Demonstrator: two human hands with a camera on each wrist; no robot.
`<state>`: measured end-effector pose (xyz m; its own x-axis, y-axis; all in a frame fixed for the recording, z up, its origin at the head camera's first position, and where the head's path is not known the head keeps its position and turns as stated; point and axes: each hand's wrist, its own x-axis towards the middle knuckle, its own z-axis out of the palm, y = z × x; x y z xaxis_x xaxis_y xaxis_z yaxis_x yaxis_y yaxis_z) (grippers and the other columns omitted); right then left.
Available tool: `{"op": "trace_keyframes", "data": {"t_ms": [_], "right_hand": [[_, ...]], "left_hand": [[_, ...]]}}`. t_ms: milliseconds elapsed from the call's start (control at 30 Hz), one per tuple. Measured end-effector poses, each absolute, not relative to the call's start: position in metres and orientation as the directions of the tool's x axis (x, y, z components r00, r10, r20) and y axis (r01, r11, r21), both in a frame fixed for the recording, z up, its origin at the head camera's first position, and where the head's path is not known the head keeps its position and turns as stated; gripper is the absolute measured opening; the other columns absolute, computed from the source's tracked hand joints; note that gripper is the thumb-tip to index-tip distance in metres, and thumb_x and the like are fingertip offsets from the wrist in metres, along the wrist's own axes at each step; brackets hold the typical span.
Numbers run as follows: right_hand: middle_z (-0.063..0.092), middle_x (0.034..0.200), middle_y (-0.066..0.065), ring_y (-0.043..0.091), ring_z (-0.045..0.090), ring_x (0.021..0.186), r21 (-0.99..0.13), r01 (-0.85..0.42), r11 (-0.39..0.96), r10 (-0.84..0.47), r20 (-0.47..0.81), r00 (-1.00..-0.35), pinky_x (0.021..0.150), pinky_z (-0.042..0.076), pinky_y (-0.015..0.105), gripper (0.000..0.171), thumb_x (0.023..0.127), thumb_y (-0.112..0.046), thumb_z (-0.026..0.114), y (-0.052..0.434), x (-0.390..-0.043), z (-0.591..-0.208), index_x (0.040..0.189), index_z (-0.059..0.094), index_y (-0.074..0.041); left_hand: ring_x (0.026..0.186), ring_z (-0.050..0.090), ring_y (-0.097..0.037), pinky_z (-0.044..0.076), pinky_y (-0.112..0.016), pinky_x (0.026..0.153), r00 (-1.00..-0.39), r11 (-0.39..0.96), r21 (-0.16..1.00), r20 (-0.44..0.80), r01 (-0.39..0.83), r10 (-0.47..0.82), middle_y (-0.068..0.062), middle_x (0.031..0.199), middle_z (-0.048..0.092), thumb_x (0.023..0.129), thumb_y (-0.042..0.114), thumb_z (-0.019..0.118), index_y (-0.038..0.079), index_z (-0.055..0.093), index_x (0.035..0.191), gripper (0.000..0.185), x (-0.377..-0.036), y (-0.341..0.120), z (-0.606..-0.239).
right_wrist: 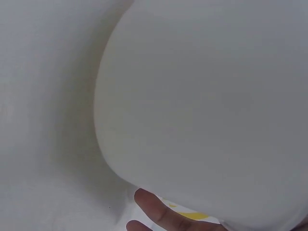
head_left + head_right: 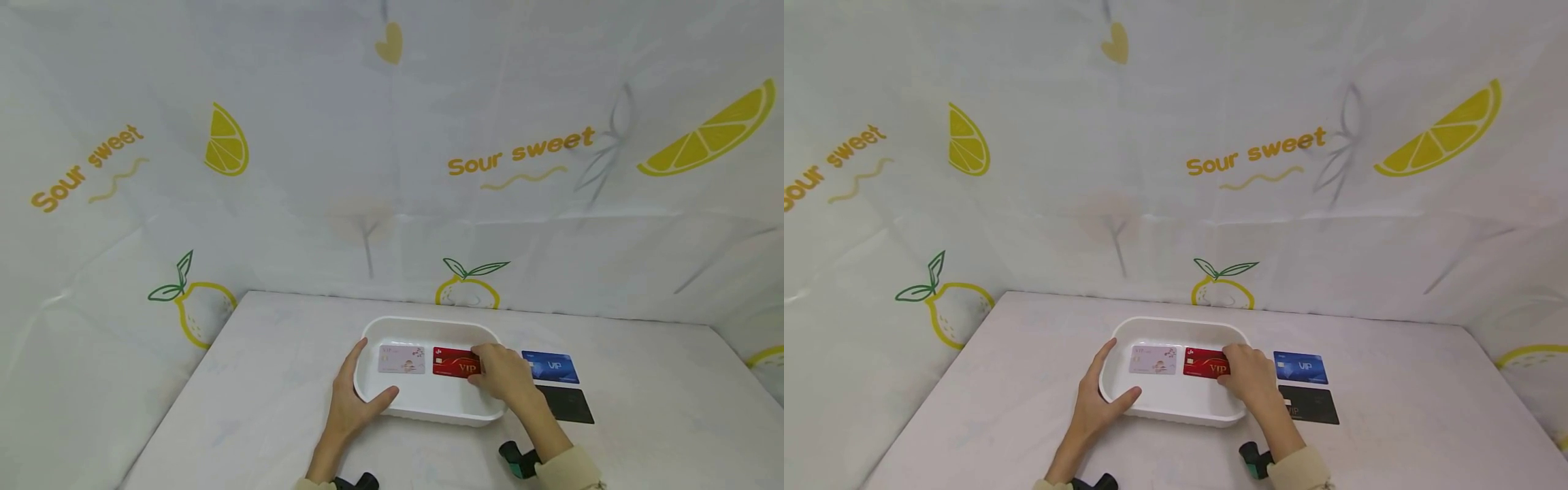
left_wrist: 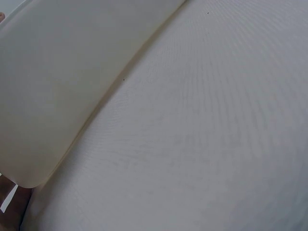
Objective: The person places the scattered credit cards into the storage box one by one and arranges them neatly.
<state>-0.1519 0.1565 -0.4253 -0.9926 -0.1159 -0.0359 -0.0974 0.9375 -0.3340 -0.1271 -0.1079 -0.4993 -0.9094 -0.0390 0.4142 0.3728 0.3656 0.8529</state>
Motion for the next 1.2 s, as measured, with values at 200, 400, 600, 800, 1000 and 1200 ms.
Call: {"op": "trace_keyframes", "data": {"t_ms": [200, 400, 600, 800, 1000, 1200], "right_hand": [[0.072, 0.12, 0.025, 0.041, 0.068, 0.103, -0.338, -0.107, 0.935, -0.129, -0.045, -0.991, 0.093, 0.052, 0.067, 0.052, 0.08, -0.014, 0.085, 0.157, -0.153, -0.424, 0.125, 0.068, 0.005], [0.073, 0.118, 0.023, 0.039, 0.068, 0.101, -0.342, -0.093, 0.935, -0.121, -0.06, -0.991, 0.091, 0.052, 0.067, 0.053, 0.081, -0.016, 0.085, 0.158, -0.153, -0.424, 0.127, 0.068, 0.002], [0.074, 0.116, 0.02, 0.033, 0.066, 0.095, -0.364, -0.105, 0.925, -0.133, -0.053, -0.99, 0.087, 0.054, 0.064, 0.05, 0.08, -0.017, 0.086, 0.16, -0.153, -0.425, 0.125, 0.07, -0.003], [0.073, 0.096, 0.011, 0.022, 0.059, 0.081, -0.388, -0.094, 0.917, -0.135, -0.08, -0.988, 0.075, 0.055, 0.051, 0.049, 0.079, -0.017, 0.086, 0.161, -0.151, -0.419, 0.125, 0.072, -0.007], [0.071, 0.089, 0.007, 0.019, 0.057, 0.078, -0.382, -0.109, 0.918, -0.146, -0.07, -0.987, 0.066, 0.054, 0.039, 0.049, 0.08, -0.021, 0.086, 0.163, -0.145, -0.413, 0.125, 0.072, -0.01], [0.069, 0.089, 0.007, 0.018, 0.055, 0.075, -0.388, -0.111, 0.915, -0.143, -0.054, -0.988, 0.061, 0.05, 0.033, 0.05, 0.081, -0.025, 0.086, 0.166, -0.138, -0.404, 0.126, 0.071, -0.011]], "left_hand": [[0.125, 0.062, -0.036, 0.053, -0.036, 0.101, -0.913, 0.344, 0.865, 0.405, 0.366, -0.046, -0.021, 0.146, 0.059, 0.067, 0.031, 0.087, 0.002, 0.046, 0.151, 0.098, -0.127, -0.107, -0.498], [0.125, 0.062, -0.035, 0.053, -0.036, 0.101, -0.912, 0.35, 0.861, 0.407, 0.368, -0.042, -0.02, 0.146, 0.059, 0.067, 0.031, 0.087, 0.004, 0.045, 0.152, 0.098, -0.127, -0.107, -0.499], [0.125, 0.061, -0.036, 0.053, -0.036, 0.102, -0.915, 0.345, 0.865, 0.401, 0.363, -0.044, -0.021, 0.147, 0.058, 0.067, 0.031, 0.087, 0.002, 0.045, 0.152, 0.098, -0.127, -0.107, -0.499], [0.126, 0.061, -0.036, 0.053, -0.037, 0.102, -0.916, 0.351, 0.865, 0.398, 0.359, -0.043, -0.021, 0.148, 0.057, 0.068, 0.031, 0.087, 0.003, 0.045, 0.152, 0.098, -0.127, -0.107, -0.498], [0.127, 0.06, -0.037, 0.053, -0.038, 0.102, -0.916, 0.354, 0.864, 0.398, 0.359, -0.044, -0.021, 0.149, 0.056, 0.068, 0.031, 0.086, 0.003, 0.045, 0.152, 0.098, -0.126, -0.107, -0.498], [0.127, 0.06, -0.037, 0.053, -0.038, 0.102, -0.916, 0.354, 0.863, 0.399, 0.361, -0.039, -0.021, 0.148, 0.057, 0.068, 0.031, 0.086, 0.003, 0.044, 0.152, 0.098, -0.127, -0.107, -0.499]]}}
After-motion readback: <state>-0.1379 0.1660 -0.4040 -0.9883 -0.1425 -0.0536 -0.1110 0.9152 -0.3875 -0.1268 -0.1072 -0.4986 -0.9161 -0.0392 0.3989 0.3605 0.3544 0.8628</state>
